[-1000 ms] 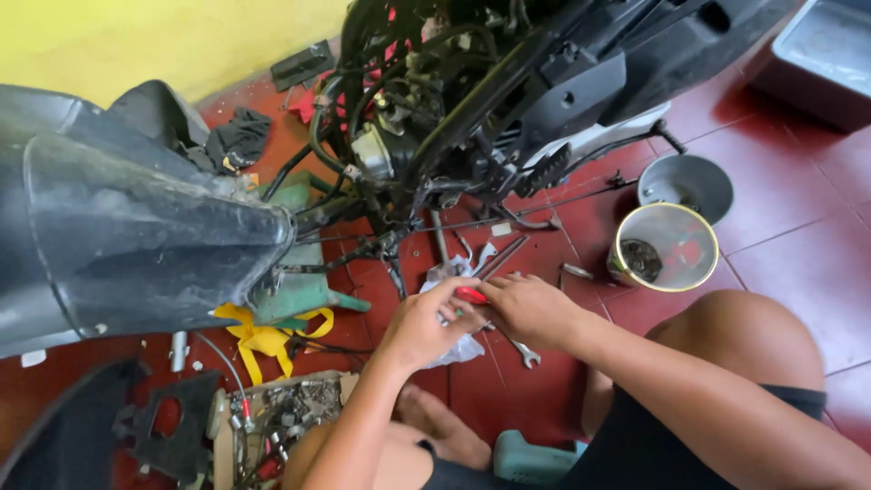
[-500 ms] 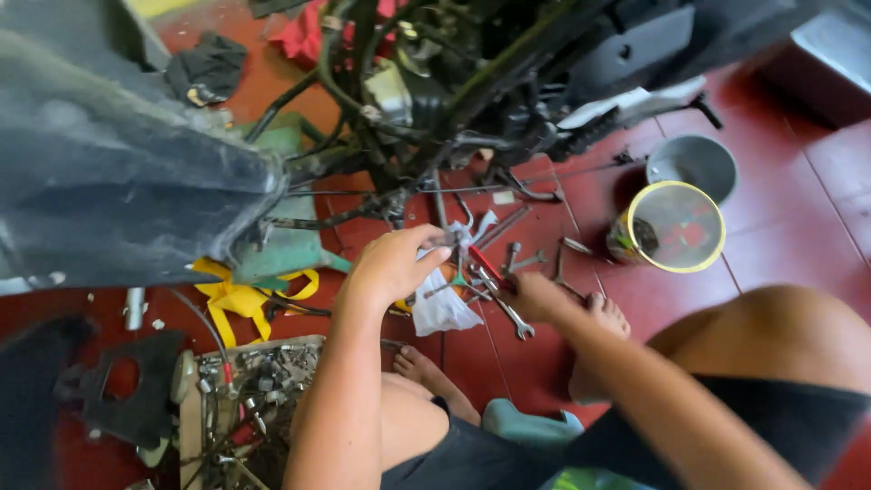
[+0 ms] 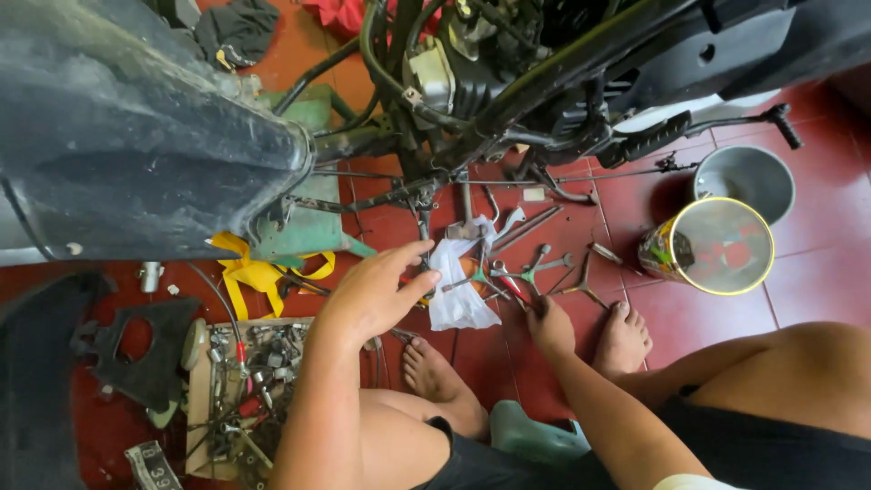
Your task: The person is performing maintenance and repair on a motorcycle, including cleaning parts with a brush and using wrenches to disassemble components.
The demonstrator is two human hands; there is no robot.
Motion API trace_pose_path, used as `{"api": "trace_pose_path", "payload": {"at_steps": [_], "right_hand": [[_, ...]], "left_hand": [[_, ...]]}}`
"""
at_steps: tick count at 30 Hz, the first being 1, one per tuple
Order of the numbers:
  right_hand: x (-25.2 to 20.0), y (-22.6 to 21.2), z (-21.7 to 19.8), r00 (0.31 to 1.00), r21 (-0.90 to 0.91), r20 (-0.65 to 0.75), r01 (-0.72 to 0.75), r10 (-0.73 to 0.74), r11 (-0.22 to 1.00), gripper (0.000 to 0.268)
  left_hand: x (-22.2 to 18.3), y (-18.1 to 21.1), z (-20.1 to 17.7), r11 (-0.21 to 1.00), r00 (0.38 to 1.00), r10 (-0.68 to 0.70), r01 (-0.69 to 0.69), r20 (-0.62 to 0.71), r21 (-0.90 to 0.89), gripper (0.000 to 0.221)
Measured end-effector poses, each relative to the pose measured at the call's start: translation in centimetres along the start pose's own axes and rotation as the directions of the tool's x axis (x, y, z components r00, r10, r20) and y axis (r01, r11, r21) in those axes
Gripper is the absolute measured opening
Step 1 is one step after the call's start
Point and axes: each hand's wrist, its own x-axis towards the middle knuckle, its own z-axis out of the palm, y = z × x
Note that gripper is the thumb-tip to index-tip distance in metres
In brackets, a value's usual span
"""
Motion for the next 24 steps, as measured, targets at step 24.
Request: {"api": "trace_pose_path", "payload": {"at_steps": [24], "right_hand": [[-1.4, 0.0, 3.4, 0.993, -0.377, 0.054, 0.121, -0.109, 0.918, 0.036]], "left_hand": [[1.1, 0.6, 0.9, 0.995, 0.994, 0.096, -0.094, -0.05, 0.034, 0.056]]}}
